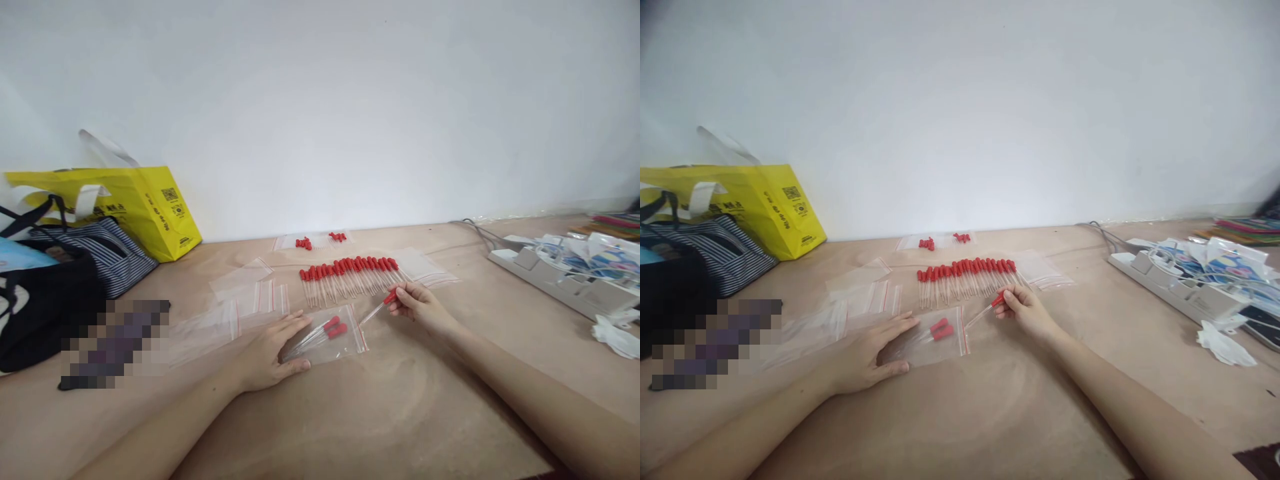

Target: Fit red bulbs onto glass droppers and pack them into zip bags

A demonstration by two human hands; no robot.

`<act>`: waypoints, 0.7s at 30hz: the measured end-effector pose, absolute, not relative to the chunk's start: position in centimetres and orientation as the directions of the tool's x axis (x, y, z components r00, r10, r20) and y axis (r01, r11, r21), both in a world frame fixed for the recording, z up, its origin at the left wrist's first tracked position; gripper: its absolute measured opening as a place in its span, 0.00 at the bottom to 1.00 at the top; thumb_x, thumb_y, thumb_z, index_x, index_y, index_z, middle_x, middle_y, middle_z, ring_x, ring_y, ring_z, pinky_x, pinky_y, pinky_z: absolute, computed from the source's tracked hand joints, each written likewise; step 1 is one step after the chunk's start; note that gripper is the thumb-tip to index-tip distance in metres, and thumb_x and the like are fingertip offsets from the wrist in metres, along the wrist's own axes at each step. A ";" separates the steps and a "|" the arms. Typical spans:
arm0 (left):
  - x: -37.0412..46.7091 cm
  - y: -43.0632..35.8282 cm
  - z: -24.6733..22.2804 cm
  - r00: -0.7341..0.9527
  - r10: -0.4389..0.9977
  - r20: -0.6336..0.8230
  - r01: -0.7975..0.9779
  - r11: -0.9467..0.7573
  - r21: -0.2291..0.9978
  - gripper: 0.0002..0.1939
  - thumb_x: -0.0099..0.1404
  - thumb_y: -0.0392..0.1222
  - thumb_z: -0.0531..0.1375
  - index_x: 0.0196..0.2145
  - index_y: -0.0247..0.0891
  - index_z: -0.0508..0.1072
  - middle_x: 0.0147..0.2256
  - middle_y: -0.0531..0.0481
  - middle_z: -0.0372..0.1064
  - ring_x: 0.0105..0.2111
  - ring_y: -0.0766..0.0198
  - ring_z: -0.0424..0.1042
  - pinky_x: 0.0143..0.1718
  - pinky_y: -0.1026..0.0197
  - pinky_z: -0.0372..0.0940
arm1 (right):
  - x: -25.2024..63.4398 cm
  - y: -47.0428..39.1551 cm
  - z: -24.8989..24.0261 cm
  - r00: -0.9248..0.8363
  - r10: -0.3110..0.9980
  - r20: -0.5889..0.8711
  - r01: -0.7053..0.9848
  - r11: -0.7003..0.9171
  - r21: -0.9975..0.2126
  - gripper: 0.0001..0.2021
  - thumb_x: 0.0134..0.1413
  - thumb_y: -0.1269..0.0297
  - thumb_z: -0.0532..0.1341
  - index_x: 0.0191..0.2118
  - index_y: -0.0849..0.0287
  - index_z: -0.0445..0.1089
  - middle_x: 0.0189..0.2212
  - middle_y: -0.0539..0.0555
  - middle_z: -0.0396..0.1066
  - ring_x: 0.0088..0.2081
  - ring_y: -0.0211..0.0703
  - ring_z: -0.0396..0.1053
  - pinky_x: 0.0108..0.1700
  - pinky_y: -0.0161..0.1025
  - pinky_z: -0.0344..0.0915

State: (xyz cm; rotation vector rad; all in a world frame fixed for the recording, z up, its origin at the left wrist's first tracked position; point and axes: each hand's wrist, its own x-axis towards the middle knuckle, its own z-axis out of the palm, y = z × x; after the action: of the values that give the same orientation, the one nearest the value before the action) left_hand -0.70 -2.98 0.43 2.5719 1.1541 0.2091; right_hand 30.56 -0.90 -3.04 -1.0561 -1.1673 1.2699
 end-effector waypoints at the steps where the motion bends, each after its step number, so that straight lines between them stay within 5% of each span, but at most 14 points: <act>1: -0.7 -2.9 0.4 0.665 0.747 0.004 0.701 -0.626 0.343 0.33 0.58 0.57 0.52 0.57 0.40 0.52 0.58 0.43 0.50 0.58 0.52 0.48 0.55 0.46 0.49 | 30.2 -1.1 -3.1 -0.061 0.997 0.040 -0.147 0.031 -0.989 0.21 0.37 0.47 0.63 0.32 0.58 0.63 0.24 0.49 0.66 0.25 0.35 0.66 0.31 0.37 0.66; 4: -0.8 -2.8 0.1 0.665 0.747 0.007 0.698 -0.625 0.349 0.33 0.58 0.57 0.52 0.57 0.40 0.52 0.58 0.44 0.50 0.57 0.52 0.49 0.56 0.46 0.48 | 29.3 -1.8 -3.5 -0.133 0.990 0.043 -0.125 0.026 -0.992 0.19 0.40 0.49 0.62 0.34 0.59 0.63 0.24 0.49 0.66 0.25 0.34 0.66 0.31 0.35 0.65; 8: -0.7 -2.7 0.1 0.673 0.739 -0.006 0.693 -0.628 0.353 0.33 0.58 0.57 0.52 0.57 0.39 0.52 0.58 0.44 0.50 0.58 0.52 0.47 0.56 0.46 0.46 | 28.2 -2.5 -3.7 -0.283 0.952 0.116 0.120 0.155 -0.981 0.15 0.46 0.53 0.59 0.35 0.59 0.65 0.23 0.48 0.66 0.24 0.33 0.63 0.29 0.33 0.61; 15: -0.5 -2.7 0.3 0.708 0.706 -0.023 0.666 -0.656 0.356 0.31 0.60 0.56 0.51 0.57 0.41 0.52 0.58 0.46 0.48 0.58 0.53 0.46 0.58 0.45 0.43 | 26.9 -2.4 -2.7 -0.471 0.842 0.263 0.467 0.491 -0.735 0.05 0.50 0.63 0.58 0.30 0.56 0.69 0.26 0.49 0.69 0.32 0.38 0.65 0.46 0.43 0.55; 21: -0.7 -2.6 -0.1 0.714 0.700 0.011 0.650 -0.668 0.363 0.31 0.60 0.56 0.51 0.57 0.43 0.52 0.58 0.47 0.49 0.58 0.54 0.47 0.58 0.45 0.42 | 25.7 -1.6 -2.8 -0.500 0.806 0.318 0.561 0.581 -0.590 0.02 0.46 0.70 0.60 0.26 0.57 0.69 0.27 0.50 0.69 0.34 0.40 0.63 0.45 0.43 0.53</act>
State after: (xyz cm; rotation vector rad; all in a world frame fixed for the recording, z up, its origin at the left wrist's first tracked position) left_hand -0.71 -2.62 -0.10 2.5877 1.0540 0.2130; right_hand 25.73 -1.56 -2.78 -1.0843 -2.2394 0.5609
